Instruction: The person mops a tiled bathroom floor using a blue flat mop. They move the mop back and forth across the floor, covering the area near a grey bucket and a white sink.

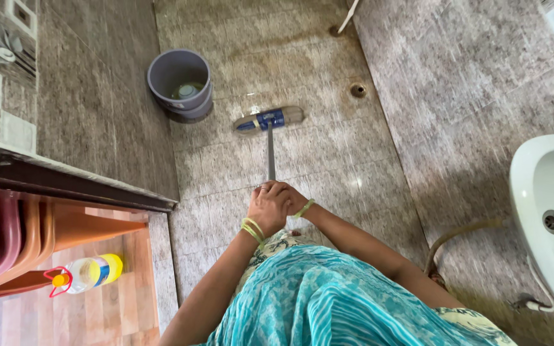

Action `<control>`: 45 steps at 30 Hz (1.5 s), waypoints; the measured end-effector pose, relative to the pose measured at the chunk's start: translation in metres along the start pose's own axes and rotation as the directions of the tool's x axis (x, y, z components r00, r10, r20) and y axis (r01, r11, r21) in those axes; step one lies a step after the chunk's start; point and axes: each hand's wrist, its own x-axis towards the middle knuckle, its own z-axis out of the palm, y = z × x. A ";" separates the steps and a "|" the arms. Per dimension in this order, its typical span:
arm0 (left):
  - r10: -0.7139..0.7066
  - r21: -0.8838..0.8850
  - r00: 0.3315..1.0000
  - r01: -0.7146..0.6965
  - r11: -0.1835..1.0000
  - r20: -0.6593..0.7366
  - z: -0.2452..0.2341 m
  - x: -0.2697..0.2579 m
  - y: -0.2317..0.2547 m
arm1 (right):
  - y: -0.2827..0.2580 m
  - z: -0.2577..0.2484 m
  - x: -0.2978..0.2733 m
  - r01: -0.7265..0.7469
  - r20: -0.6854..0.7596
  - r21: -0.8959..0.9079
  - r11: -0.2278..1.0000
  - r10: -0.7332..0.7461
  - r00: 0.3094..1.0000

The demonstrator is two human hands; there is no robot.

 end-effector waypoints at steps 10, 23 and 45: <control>0.105 0.029 0.994 -0.104 0.994 -0.044 -0.006 -0.021 0.010 | 0.014 0.005 0.010 0.026 -0.029 -0.843 0.537 -0.094 0.995; 0.223 0.106 0.973 -0.228 0.968 0.063 -0.056 -0.034 0.095 | -0.089 0.078 -0.093 0.005 0.020 -0.254 0.967 0.000 1.000; 0.095 -0.025 0.986 -0.092 0.995 0.135 0.066 0.008 -0.037 | 0.042 -0.008 0.019 0.182 0.196 -0.758 0.627 -0.047 0.979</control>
